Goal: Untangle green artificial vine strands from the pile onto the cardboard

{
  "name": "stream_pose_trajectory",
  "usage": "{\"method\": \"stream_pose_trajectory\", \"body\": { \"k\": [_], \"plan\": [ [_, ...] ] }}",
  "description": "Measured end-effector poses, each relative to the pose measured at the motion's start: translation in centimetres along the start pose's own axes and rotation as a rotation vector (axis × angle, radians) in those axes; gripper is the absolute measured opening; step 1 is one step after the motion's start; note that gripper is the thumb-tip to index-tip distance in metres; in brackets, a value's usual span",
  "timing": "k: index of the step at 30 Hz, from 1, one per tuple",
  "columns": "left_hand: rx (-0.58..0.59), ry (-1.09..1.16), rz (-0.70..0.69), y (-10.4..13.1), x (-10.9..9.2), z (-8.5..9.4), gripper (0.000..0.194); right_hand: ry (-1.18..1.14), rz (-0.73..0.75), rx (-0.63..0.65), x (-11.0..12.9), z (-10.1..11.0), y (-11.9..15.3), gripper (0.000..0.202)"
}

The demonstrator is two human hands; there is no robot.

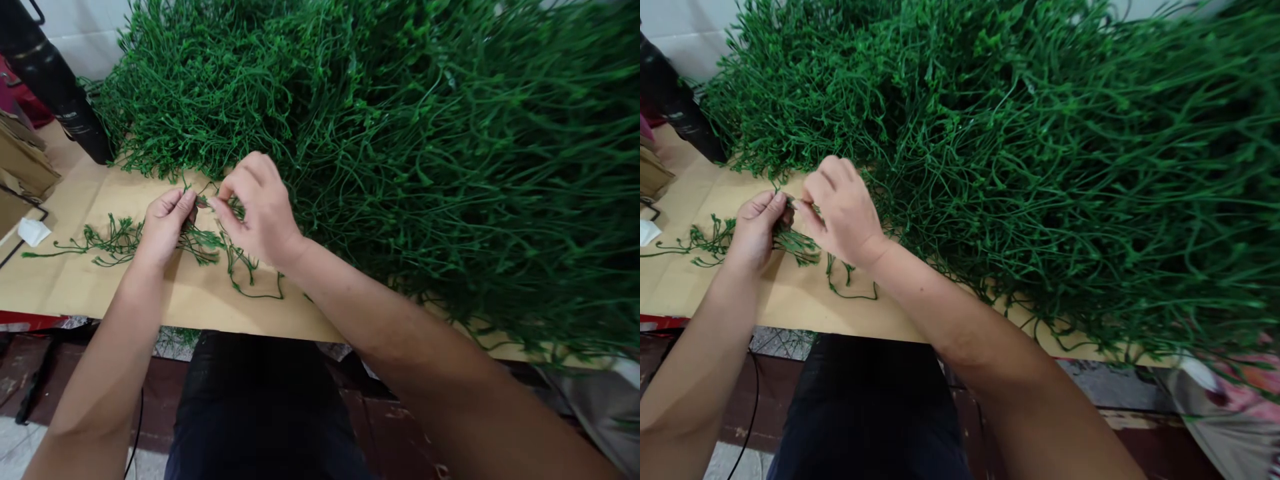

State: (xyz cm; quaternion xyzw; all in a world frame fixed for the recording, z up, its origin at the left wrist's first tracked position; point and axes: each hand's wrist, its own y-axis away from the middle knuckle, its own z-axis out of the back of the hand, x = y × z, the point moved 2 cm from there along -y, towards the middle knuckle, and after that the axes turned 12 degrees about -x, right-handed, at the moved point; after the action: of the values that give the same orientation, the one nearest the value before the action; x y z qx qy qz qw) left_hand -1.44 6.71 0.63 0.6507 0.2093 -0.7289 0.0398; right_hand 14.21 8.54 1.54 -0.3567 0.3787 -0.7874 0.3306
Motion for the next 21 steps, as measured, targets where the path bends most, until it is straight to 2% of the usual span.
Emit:
{"method": "stream_pose_trajectory", "body": {
  "k": [3,9,13,21],
  "plan": [
    [-0.009,0.035,0.025,0.0,0.1,0.2,0.036,0.057,0.072,0.086,0.8,-0.2,0.3,0.03],
    [-0.037,0.062,0.123,0.2,0.0,0.2,0.036,0.163,0.059,0.062,1.8,0.6,0.2,0.031],
    [-0.072,0.121,0.184,0.1,0.2,0.2,0.033,0.163,0.084,0.127,2.6,0.0,0.6,0.03],
    [-0.014,0.092,0.286,0.7,-0.4,-0.1,0.029,0.101,-0.048,0.19,0.5,-1.2,0.7,0.022]
  ]
}}
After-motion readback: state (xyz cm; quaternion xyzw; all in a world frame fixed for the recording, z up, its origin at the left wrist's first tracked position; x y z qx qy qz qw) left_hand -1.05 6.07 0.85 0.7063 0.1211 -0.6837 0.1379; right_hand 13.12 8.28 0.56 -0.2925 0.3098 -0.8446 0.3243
